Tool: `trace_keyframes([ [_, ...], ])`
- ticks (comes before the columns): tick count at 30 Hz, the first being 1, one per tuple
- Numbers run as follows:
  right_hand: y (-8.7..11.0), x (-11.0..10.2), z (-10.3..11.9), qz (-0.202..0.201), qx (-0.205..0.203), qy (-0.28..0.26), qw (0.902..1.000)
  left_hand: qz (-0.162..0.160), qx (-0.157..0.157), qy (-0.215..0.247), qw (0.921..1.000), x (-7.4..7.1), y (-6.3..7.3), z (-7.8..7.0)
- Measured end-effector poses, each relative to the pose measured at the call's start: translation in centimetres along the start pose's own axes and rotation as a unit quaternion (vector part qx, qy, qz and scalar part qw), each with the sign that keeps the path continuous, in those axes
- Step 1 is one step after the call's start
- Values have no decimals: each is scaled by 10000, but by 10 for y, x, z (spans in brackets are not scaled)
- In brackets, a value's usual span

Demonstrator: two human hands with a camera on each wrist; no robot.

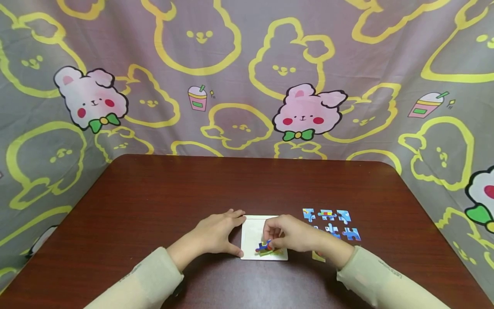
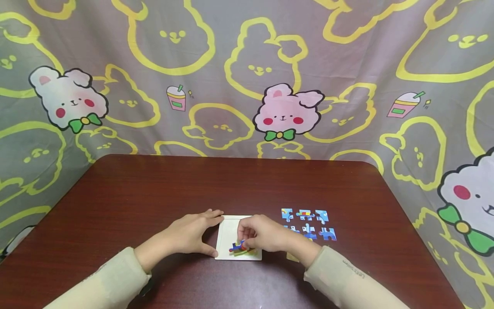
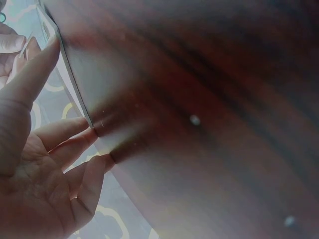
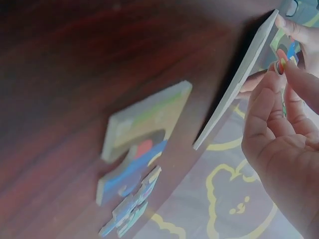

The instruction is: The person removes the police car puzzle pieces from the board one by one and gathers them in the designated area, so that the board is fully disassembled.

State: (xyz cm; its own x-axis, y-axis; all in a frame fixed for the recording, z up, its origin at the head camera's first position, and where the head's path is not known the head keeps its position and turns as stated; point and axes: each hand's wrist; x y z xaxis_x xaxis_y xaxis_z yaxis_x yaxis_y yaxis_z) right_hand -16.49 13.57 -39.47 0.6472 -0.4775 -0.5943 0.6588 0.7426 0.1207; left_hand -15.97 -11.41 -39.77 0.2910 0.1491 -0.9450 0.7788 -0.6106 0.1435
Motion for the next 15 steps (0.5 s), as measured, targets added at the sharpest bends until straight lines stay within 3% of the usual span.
trace_keyframes([
  [15,26,-13,-8,-275,150,-305,9990,25,-4,13,10000,-1,2,-2],
])
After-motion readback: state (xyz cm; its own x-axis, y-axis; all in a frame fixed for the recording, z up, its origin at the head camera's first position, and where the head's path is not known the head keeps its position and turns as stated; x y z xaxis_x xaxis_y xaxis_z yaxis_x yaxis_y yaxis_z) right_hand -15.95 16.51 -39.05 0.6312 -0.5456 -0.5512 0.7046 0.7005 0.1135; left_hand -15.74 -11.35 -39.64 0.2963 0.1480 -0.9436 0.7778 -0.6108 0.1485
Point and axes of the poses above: each hand's wrist, its own y-axis away from the middle knuckle, its own x-axis out of the palm, z = x × y, and after that the axes turned 4 degrees about x, right-handed
